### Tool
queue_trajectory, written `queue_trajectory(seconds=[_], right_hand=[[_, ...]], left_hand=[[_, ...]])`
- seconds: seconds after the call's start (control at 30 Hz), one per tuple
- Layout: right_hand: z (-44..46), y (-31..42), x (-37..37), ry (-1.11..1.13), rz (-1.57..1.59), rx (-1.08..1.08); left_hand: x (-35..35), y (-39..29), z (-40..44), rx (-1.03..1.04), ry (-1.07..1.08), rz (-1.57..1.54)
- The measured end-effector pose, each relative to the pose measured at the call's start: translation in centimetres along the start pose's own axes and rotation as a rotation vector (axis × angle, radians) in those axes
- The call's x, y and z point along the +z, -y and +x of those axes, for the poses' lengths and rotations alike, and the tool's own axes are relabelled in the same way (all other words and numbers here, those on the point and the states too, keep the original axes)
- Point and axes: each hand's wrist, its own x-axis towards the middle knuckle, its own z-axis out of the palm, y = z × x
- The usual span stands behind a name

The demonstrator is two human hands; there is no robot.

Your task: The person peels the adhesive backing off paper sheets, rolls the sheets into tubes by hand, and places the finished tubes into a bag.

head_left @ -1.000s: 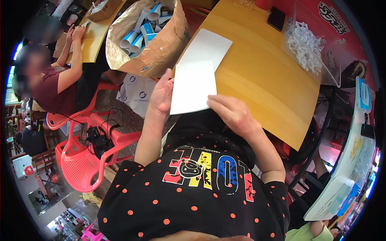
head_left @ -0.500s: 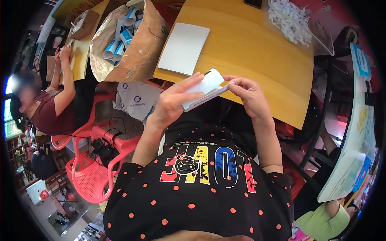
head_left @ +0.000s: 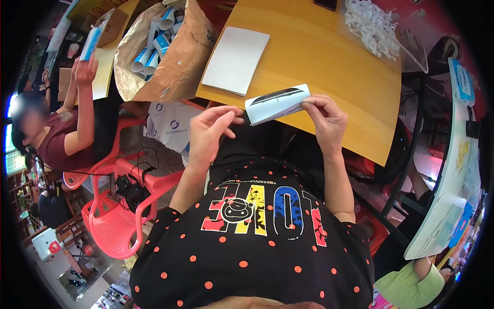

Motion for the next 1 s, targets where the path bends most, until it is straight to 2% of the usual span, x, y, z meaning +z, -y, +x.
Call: queue_trajectory(seconds=[0.07,0.13,0.2,0.23,0.27,0.33,0.43,0.67,0.77,0.83,1.0], right_hand=[[-0.2,0.2,0.0,0.058,-0.080,-0.053],[-0.3,0.3,0.1,0.144,-0.142,-0.141],[-0.4,0.3,0.3,0.137,-0.137,-0.118],[-0.4,0.3,0.4,0.124,-0.129,-0.094],[-0.5,0.2,0.6,0.121,-0.132,-0.094],[-0.8,0.1,0.8,0.005,0.098,0.090],[-0.9,-0.7,0.6,-0.003,0.202,0.147],[-0.8,-1.1,0.8,0.000,0.239,0.199],[-0.8,-1.1,0.8,0.008,0.231,0.213],[-0.7,-1.3,0.8,0.027,0.248,0.221],[-0.4,-0.8,0.7,0.073,0.322,0.341]], left_hand=[[0.1,-0.1,0.2,-0.423,0.117,-0.437],[0.6,0.8,0.3,-0.461,0.107,-0.461],[0.7,1.3,0.5,-0.484,0.269,-0.472],[0.7,1.6,0.7,-0.505,0.274,-0.518],[0.7,1.7,0.8,-0.506,0.278,-0.519],[0.8,1.9,0.9,-0.435,0.328,-0.508],[1.5,1.7,0.3,-0.422,0.270,-0.498],[1.5,1.6,0.2,-0.374,0.303,-0.694],[1.8,1.2,-0.1,-0.377,0.246,-0.769],[2.0,2.0,-0.4,-0.225,0.215,-0.377],[2.2,2.2,-0.3,-0.239,0.151,-0.363]])
